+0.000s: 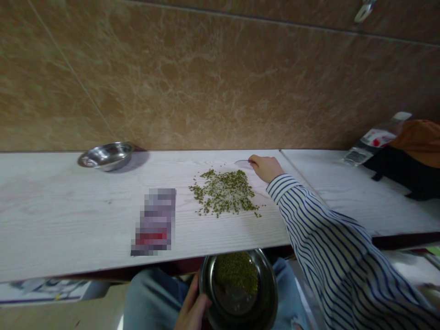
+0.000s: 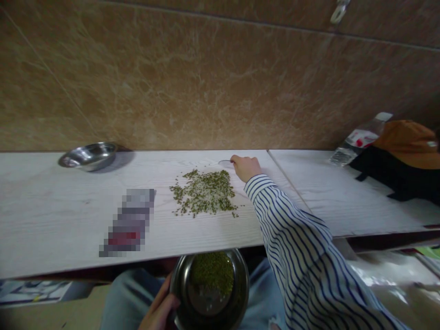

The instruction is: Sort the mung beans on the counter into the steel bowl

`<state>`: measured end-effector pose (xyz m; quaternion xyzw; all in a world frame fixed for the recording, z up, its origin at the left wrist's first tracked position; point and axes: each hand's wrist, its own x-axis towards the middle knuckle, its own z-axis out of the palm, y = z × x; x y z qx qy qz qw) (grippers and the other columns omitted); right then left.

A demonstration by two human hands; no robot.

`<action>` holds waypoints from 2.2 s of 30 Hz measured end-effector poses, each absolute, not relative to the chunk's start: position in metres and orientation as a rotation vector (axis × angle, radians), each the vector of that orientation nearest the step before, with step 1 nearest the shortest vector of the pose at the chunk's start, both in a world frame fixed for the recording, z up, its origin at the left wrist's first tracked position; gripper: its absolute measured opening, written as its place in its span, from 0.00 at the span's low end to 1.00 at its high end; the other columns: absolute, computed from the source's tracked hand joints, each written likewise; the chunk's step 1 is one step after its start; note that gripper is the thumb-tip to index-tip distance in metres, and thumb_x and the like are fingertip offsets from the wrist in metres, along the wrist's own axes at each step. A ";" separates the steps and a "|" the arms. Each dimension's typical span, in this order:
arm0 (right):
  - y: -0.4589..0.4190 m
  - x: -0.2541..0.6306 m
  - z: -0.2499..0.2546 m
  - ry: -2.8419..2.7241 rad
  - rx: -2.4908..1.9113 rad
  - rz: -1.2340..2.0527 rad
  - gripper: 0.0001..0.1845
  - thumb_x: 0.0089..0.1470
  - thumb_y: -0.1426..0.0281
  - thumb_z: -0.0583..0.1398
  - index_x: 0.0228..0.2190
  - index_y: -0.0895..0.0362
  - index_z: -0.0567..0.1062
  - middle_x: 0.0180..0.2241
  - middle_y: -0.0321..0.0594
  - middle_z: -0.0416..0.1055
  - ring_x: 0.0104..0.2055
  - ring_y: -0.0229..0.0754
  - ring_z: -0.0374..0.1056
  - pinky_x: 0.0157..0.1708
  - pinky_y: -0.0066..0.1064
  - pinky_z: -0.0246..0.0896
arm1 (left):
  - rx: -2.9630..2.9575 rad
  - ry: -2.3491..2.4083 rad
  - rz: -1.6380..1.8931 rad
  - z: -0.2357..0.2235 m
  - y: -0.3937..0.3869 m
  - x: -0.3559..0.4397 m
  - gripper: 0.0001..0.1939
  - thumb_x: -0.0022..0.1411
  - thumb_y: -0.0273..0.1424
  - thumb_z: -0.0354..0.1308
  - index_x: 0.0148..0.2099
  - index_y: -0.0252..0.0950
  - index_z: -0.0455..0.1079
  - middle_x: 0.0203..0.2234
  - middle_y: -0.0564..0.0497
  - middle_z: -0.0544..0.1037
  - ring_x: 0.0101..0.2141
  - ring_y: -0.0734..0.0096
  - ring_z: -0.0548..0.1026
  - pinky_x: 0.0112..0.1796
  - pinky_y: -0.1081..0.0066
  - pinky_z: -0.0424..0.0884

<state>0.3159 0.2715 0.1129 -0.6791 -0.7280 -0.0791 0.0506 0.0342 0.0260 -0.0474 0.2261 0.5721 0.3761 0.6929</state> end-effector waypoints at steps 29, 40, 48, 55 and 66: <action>0.179 0.290 0.118 -2.495 -1.824 -0.083 0.16 0.63 0.67 0.47 0.47 0.53 0.70 0.40 0.41 0.76 0.41 0.42 0.70 0.42 0.33 0.54 | 0.546 1.239 0.885 -0.006 0.022 0.051 0.30 0.50 0.27 0.54 0.58 0.41 0.66 0.57 0.49 0.70 0.56 0.57 0.64 0.50 0.64 0.65; 0.144 0.285 0.118 -2.513 -1.764 -0.022 0.16 0.63 0.69 0.47 0.46 0.53 0.71 0.39 0.41 0.75 0.42 0.41 0.69 0.42 0.32 0.52 | 0.424 1.198 0.877 0.006 0.021 0.056 0.37 0.50 0.29 0.55 0.63 0.39 0.56 0.56 0.46 0.69 0.49 0.56 0.69 0.37 0.66 0.71; 0.147 0.306 0.113 -2.353 -1.973 -0.206 0.18 0.64 0.67 0.45 0.48 0.53 0.69 0.40 0.43 0.75 0.42 0.43 0.69 0.40 0.33 0.51 | 0.427 1.165 0.906 0.017 0.016 0.061 0.36 0.49 0.28 0.56 0.62 0.39 0.57 0.57 0.46 0.68 0.53 0.56 0.66 0.38 0.67 0.70; 0.145 0.316 0.105 -2.327 -2.032 -0.247 0.18 0.63 0.68 0.45 0.48 0.54 0.69 0.38 0.46 0.76 0.40 0.44 0.69 0.38 0.34 0.51 | 0.459 1.151 0.880 0.018 0.011 0.063 0.36 0.52 0.31 0.55 0.65 0.42 0.53 0.50 0.46 0.73 0.42 0.61 0.72 0.32 0.68 0.69; 0.114 0.310 0.103 -2.359 -1.991 -0.291 0.18 0.63 0.69 0.46 0.49 0.54 0.69 0.39 0.45 0.75 0.42 0.44 0.68 0.40 0.34 0.49 | 0.486 1.129 0.893 0.017 0.015 0.069 0.37 0.54 0.30 0.54 0.66 0.43 0.51 0.47 0.47 0.74 0.37 0.64 0.72 0.30 0.68 0.69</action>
